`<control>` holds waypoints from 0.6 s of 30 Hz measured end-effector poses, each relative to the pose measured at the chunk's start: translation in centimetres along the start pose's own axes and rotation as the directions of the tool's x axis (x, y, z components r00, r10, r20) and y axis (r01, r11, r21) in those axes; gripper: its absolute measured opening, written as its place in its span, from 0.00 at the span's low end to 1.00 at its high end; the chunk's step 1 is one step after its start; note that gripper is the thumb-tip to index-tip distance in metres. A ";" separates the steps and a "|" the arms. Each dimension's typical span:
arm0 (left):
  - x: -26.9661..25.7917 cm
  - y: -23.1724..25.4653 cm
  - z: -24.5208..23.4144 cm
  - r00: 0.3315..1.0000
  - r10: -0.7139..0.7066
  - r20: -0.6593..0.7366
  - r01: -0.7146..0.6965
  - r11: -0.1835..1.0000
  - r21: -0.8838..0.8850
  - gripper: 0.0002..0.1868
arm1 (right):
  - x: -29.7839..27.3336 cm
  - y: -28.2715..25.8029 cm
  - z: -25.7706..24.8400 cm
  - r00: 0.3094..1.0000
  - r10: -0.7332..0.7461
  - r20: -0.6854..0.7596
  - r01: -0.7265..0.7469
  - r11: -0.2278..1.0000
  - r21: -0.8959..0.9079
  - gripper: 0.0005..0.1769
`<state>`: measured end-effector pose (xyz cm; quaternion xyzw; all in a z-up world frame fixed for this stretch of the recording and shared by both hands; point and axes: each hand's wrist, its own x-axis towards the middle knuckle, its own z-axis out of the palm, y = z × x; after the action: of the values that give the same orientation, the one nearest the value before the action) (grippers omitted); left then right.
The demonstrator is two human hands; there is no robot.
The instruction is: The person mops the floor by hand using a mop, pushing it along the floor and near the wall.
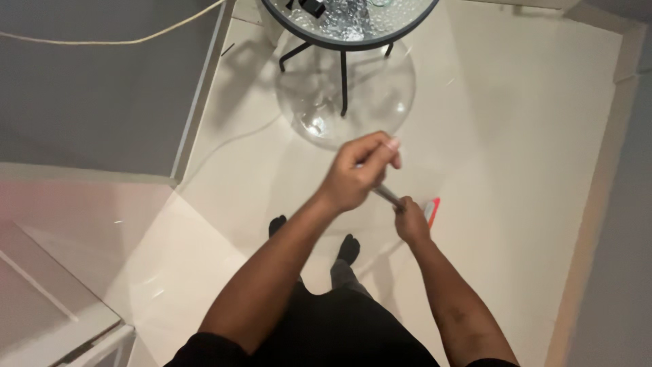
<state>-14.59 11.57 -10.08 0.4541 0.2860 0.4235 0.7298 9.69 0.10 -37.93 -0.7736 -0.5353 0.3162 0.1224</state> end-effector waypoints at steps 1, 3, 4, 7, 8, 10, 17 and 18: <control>-0.5 1.1 -1.1 1.000 -0.001 0.003 0.001 1.000 0.000 0.17 | -0.1 -1.9 0.6 1.000 0.002 -0.002 -0.002 1.000 0.001 0.05; -1.8 3.5 -3.3 0.997 0.074 -0.024 -0.070 0.989 0.134 0.17 | 0.0 -5.9 1.6 0.994 -0.110 -0.017 0.110 0.994 0.019 0.04; -2.3 4.7 -4.5 0.997 0.073 -0.029 -0.069 0.989 0.133 0.17 | -0.1 -7.8 2.2 0.994 -0.112 -0.012 0.112 0.994 0.018 0.04; -3.4 8.3 -7.8 0.998 0.052 -0.034 -0.048 0.992 0.116 0.17 | 0.3 -13.9 3.6 0.996 -0.072 0.049 0.071 0.997 0.030 0.04; -3.9 9.5 -8.9 0.997 0.073 -0.027 -0.069 0.992 0.105 0.17 | 0.4 -15.8 4.1 0.992 -0.126 0.030 0.124 0.991 0.046 0.04; -4.9 11.7 -10.9 0.996 0.092 -0.021 -0.089 0.992 0.093 0.17 | 0.5 -19.3 4.8 0.984 -0.178 0.013 0.177 0.982 0.060 0.04; -8.2 15.0 -14.6 0.948 0.302 0.101 -0.293 0.951 -0.096 0.16 | -2.3 -24.7 3.3 0.973 -0.229 0.000 0.229 0.970 0.085 0.08; -8.4 14.8 -14.9 0.938 0.322 0.128 -0.303 0.942 -0.146 0.16 | -2.7 -24.3 3.2 0.976 -0.217 -0.023 0.219 0.973 0.071 0.09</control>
<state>-35.89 13.84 -2.71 0.4783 0.1276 0.5155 0.6994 -11.21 6.85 -26.62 -0.7076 -0.6041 0.3144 0.1885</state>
